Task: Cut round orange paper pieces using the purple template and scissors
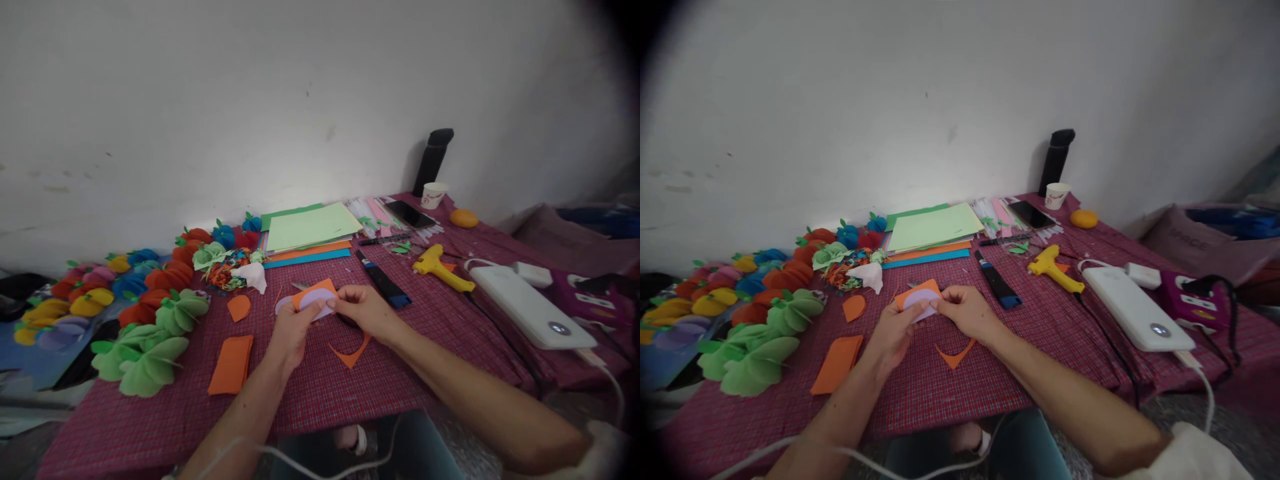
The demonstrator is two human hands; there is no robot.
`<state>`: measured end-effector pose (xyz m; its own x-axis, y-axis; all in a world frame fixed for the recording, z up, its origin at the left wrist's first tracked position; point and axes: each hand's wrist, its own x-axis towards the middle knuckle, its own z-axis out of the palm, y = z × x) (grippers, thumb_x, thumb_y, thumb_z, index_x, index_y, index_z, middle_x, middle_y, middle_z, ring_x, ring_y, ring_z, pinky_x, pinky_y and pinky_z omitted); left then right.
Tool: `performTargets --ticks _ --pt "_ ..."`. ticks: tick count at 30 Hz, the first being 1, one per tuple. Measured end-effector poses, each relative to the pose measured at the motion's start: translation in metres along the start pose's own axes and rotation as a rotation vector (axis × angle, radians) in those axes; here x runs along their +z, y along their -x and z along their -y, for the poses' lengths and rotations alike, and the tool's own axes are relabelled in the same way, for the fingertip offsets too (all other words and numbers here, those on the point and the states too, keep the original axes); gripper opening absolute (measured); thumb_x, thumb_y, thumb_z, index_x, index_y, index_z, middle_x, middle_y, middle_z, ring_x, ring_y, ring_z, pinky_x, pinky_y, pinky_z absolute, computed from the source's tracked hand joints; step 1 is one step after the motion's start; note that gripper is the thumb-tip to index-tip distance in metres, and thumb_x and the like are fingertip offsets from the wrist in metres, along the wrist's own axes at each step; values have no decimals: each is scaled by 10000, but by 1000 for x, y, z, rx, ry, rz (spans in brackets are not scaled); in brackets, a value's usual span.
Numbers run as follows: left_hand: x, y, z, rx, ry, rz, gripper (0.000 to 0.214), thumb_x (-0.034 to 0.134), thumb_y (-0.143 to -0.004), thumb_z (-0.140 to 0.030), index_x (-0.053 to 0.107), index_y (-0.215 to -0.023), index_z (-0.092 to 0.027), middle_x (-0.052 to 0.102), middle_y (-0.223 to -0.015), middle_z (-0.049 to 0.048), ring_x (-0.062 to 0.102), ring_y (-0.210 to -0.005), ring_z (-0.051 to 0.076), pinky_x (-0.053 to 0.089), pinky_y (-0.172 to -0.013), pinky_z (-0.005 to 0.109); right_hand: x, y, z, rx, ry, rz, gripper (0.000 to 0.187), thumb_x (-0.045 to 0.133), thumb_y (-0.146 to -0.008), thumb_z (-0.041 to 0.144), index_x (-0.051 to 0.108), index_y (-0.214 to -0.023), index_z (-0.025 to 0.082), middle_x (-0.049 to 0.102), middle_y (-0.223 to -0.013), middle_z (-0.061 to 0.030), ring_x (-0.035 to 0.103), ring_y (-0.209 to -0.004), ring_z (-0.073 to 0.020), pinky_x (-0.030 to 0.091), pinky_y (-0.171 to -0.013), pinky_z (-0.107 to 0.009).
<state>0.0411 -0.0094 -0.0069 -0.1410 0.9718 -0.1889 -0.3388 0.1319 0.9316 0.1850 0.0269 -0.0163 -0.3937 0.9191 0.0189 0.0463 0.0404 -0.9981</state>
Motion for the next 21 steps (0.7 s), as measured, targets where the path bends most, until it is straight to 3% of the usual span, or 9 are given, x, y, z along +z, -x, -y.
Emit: performTargets --ticks 15,19,21 --pt "1 -1 -2 -5 36 7 179 742 -566 -221 692 -702 -117 688 -670 43 606 -609 141 456 -636 262 2 0 -6 -29 74 26 286 601 -723 418 600 -651 142 524 -565 21 395 -502 -73 302 -475 -195" --pt "-1 -3 -5 32 86 -60 162 741 -554 -201 673 -676 -120 685 -652 28 609 -593 137 452 -605 249 -2 -2 3 -26 75 35 260 586 -731 390 615 -651 144 546 -558 16 424 -496 -78 330 -491 -204" --pt "-3 -4 -8 61 128 -121 164 747 -540 -187 663 -667 -125 683 -649 18 609 -590 130 442 -577 234 -11 -4 9 -24 54 -23 244 581 -727 390 604 -676 152 556 -574 18 456 -503 -87 357 -501 -210"
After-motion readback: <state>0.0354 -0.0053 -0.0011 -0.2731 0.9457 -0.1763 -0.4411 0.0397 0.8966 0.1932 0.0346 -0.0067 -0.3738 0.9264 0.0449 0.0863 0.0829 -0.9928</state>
